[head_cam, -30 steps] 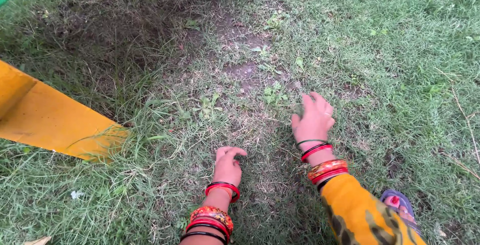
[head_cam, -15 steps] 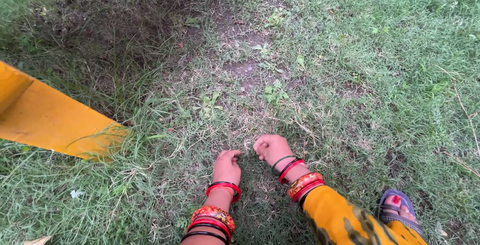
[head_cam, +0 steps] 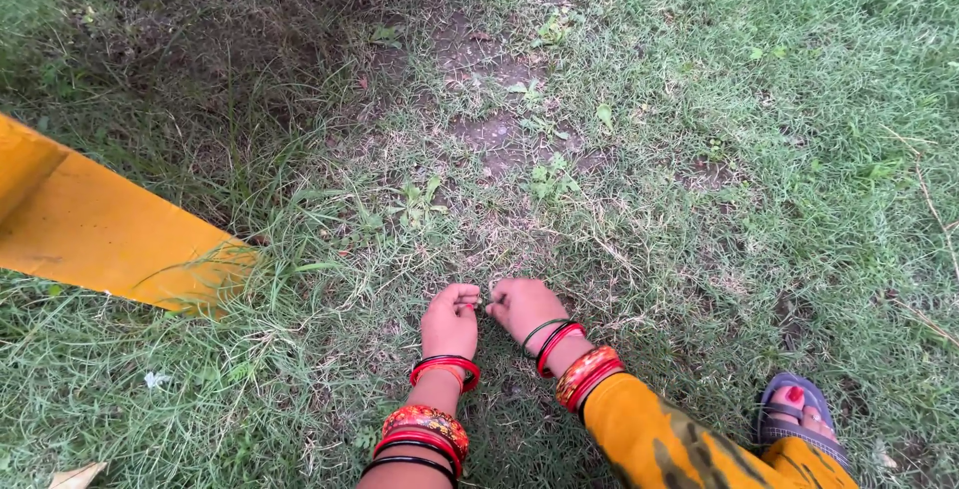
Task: Pulling grass or weeds from the ground by hand.
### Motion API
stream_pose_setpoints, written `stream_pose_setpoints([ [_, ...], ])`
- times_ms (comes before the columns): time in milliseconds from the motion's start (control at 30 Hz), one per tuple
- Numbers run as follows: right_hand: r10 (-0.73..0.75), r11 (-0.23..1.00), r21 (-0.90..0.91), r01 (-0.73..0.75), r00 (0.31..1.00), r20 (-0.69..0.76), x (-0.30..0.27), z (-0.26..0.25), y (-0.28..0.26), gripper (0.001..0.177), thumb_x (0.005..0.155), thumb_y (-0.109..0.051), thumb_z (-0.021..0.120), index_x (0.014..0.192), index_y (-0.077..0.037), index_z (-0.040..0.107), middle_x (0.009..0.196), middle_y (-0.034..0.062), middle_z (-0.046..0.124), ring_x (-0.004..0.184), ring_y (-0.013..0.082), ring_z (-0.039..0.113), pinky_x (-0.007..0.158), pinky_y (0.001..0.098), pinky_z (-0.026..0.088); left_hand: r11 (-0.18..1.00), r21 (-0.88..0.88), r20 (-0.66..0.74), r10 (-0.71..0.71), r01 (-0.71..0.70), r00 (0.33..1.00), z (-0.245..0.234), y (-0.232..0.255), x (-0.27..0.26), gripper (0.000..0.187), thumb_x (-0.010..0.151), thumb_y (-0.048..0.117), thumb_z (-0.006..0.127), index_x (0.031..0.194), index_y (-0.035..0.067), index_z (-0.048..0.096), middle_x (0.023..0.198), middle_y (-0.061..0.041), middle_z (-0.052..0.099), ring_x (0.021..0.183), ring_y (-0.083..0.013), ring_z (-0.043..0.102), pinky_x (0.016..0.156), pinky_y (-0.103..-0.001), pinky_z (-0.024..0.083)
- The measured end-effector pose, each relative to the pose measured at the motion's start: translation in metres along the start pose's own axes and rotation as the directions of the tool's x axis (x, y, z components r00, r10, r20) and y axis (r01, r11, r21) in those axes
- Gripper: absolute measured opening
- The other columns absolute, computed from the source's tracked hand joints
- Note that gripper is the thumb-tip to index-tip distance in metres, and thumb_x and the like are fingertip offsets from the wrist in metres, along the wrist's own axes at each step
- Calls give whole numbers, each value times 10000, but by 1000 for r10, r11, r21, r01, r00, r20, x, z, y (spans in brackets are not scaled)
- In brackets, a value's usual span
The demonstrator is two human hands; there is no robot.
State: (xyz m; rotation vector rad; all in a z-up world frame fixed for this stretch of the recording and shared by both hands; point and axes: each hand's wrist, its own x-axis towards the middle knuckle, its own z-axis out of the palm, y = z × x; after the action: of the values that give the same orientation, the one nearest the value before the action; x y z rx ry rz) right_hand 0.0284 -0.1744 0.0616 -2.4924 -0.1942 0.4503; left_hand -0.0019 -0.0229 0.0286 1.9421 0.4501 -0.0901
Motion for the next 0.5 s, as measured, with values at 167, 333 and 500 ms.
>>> stream_pose_setpoints([
  [167,-33,995,91,41,996,-86,15,-4,19,72,823,-182,732,861,-177,793,843,100,756,777,273,745,748,387,603,996,78,15,50,-51,999,-1,16,7,300,866,-55,609,1064,119,754,1138,-105,700,905,-188,729,853,-300,582],
  [333,56,994,99,-41,987,-154,29,-70,22,81,821,-190,721,851,-203,795,818,101,756,758,286,754,743,402,610,973,177,78,136,-148,988,6,42,14,320,825,-32,651,1073,140,757,1378,-103,561,1040,-275,700,923,-357,563],
  [500,-107,984,-175,40,914,-392,20,-108,14,183,807,-145,745,976,-76,735,1012,181,673,872,377,678,780,468,559,862,438,258,153,-257,954,37,9,31,516,752,49,801,1243,126,661,1491,-149,424,1223,-411,558,1005,-457,444],
])
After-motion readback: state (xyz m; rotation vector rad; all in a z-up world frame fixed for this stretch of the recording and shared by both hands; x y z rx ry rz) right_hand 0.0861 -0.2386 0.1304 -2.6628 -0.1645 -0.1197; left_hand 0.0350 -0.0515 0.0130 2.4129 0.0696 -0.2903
